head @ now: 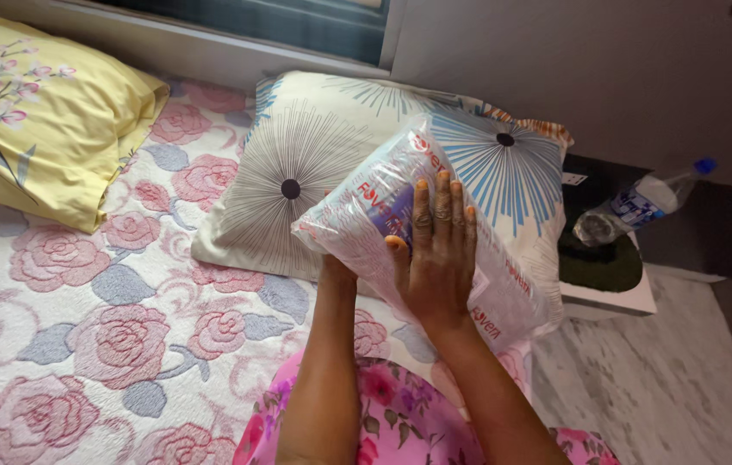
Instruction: The person sits on a bed and repeatedly smooths, adjusts, and repositions a patterned pillow. They then pick up a packaged cylindrical pillow insert, inspect it, and place it on the bed.
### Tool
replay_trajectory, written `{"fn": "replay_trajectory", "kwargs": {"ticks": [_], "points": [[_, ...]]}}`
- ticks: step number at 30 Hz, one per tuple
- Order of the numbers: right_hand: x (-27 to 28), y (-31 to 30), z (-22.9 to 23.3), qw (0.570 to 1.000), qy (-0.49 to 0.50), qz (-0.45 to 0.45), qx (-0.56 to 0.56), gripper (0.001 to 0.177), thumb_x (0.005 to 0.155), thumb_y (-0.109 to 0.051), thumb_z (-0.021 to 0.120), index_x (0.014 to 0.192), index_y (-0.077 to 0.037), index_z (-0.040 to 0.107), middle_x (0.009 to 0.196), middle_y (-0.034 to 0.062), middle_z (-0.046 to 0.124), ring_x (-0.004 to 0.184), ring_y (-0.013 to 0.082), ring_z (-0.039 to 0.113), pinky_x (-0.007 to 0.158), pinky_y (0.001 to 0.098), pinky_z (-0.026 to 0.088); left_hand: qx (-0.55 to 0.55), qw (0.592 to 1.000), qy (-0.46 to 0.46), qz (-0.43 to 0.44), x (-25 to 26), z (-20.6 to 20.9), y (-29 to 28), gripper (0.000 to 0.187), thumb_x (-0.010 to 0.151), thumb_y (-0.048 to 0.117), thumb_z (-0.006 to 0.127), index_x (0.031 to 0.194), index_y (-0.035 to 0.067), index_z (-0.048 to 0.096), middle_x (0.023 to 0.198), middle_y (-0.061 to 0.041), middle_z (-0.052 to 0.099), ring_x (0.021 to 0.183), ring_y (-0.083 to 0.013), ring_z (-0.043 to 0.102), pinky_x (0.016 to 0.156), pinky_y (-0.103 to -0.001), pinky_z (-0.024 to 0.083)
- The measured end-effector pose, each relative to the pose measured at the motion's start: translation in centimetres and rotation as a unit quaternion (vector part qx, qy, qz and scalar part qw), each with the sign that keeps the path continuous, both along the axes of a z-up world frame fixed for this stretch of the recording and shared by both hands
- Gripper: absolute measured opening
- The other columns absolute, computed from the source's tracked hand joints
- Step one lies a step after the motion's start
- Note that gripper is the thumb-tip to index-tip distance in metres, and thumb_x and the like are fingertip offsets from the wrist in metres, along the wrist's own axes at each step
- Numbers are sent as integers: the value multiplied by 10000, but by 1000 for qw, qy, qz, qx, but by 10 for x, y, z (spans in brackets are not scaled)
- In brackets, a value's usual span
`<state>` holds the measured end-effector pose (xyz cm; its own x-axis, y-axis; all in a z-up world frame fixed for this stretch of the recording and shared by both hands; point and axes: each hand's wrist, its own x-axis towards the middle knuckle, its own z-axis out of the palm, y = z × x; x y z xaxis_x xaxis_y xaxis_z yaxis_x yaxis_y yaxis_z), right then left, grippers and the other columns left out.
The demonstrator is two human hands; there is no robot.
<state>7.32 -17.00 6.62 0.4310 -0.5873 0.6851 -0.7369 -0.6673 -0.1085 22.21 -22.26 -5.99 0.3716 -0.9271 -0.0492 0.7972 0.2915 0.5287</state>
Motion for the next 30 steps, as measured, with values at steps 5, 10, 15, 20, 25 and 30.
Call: {"fn": "replay_trajectory", "kwargs": {"ticks": [5,10,15,20,25,30], "points": [[-17,-6,-27,998,-42,-50,14,743,1112,-555,310,1585,13,387,1623,254,404,1516,416,403,1251,573,280,-70,996,-18,42,19,17,13,611,1067,439,504,1368,-86,591,1277,-234,693,1263,-372,615,1153,-507,448],[-58,-16,-50,994,-65,-72,44,664,1155,-478,304,1506,54,487,1524,278,519,1435,433,488,1213,536,327,-117,987,-30,103,45,24,22,579,1088,404,493,1351,-99,606,1272,-243,703,1285,-396,612,1187,-527,432],[-108,-31,-73,982,-81,-133,107,567,1155,-403,347,1379,41,620,1375,235,646,1299,399,580,1130,503,384,33,884,-211,416,49,28,41,408,1116,297,516,1336,-22,646,1278,-168,735,1320,-369,613,1257,-543,355],[-124,-26,-86,981,-101,-133,96,488,1151,-358,397,1359,10,642,1349,197,668,1273,371,600,1115,477,408,92,667,-599,433,-30,69,49,333,1115,285,539,1419,172,615,1519,-10,603,1538,-253,415,1354,-545,93],[-118,-19,-74,984,-83,-142,70,483,1153,-341,405,1407,14,612,1436,204,616,1367,372,537,1160,538,322,119,534,-783,297,-80,80,39,511,1050,454,514,1449,148,604,1596,-48,475,1562,-292,225,1236,-654,-34],[-95,-12,-65,992,-43,-96,75,503,1143,-358,389,1434,-13,611,1488,192,580,1414,373,487,1181,566,275,179,533,-781,272,-62,61,23,464,1084,488,472,1466,269,619,1627,55,445,1596,-243,227,1278,-624,-7]]}}
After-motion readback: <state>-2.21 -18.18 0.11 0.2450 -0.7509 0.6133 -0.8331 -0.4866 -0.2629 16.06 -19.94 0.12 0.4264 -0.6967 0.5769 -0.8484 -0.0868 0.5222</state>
